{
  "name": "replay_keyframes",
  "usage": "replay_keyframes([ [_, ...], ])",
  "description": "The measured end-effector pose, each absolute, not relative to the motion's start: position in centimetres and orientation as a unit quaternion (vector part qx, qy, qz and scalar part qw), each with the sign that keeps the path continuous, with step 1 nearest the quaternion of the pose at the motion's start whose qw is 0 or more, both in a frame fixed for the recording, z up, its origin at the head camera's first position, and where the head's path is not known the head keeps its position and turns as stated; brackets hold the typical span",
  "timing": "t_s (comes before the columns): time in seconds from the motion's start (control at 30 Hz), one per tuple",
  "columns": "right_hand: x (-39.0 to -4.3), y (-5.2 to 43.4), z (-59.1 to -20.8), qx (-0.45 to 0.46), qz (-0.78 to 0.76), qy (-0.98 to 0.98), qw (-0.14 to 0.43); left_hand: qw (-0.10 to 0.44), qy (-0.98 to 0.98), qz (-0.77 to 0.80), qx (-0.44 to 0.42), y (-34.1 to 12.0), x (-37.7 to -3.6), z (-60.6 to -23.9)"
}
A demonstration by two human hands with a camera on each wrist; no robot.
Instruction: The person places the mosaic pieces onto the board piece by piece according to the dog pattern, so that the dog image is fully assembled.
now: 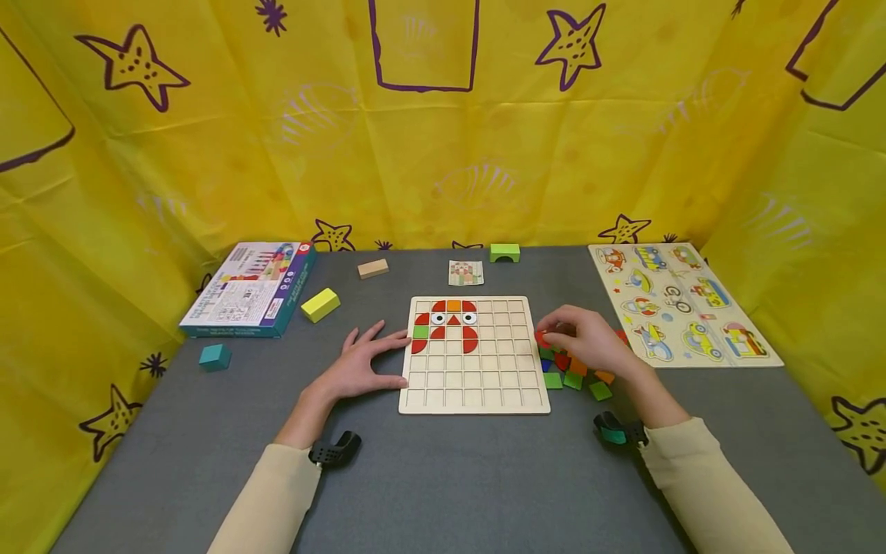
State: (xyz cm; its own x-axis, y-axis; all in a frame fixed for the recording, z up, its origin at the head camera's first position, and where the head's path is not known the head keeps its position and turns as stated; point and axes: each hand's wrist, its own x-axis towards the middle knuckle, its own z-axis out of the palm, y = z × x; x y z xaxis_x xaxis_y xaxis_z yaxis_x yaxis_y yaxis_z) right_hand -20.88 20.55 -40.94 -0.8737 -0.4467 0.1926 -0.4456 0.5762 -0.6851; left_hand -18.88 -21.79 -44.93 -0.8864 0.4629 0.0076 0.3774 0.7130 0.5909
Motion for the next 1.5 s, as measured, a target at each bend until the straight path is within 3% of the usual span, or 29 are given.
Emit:
replay_keyframes([
  [0.43, -22.9, 13.8, -41.3, -0.25, -0.406, 0.875, 0.085, 0.07, 0.921, 0.305, 0.233, -21.8, -18.9, -45.1],
  [0.77, -23.6, 8.8, -41.3, -0.268, -0.401, 0.868, 0.119, 0.07, 0.923, 0.303, 0.228, -22.0, -19.0, -45.1],
  [1.1, -23.8, 4.8, -41.6, -0.267, -0.358, 0.885, 0.131, 0.068, 0.921, 0.308, 0.228, -21.9, -19.0, -45.1],
  [1.5, -23.7, 3.1, -41.5, -0.277, -0.306, 0.905, 0.102, 0.062, 0.924, 0.298, 0.232, -22.0, -19.0, -45.2],
])
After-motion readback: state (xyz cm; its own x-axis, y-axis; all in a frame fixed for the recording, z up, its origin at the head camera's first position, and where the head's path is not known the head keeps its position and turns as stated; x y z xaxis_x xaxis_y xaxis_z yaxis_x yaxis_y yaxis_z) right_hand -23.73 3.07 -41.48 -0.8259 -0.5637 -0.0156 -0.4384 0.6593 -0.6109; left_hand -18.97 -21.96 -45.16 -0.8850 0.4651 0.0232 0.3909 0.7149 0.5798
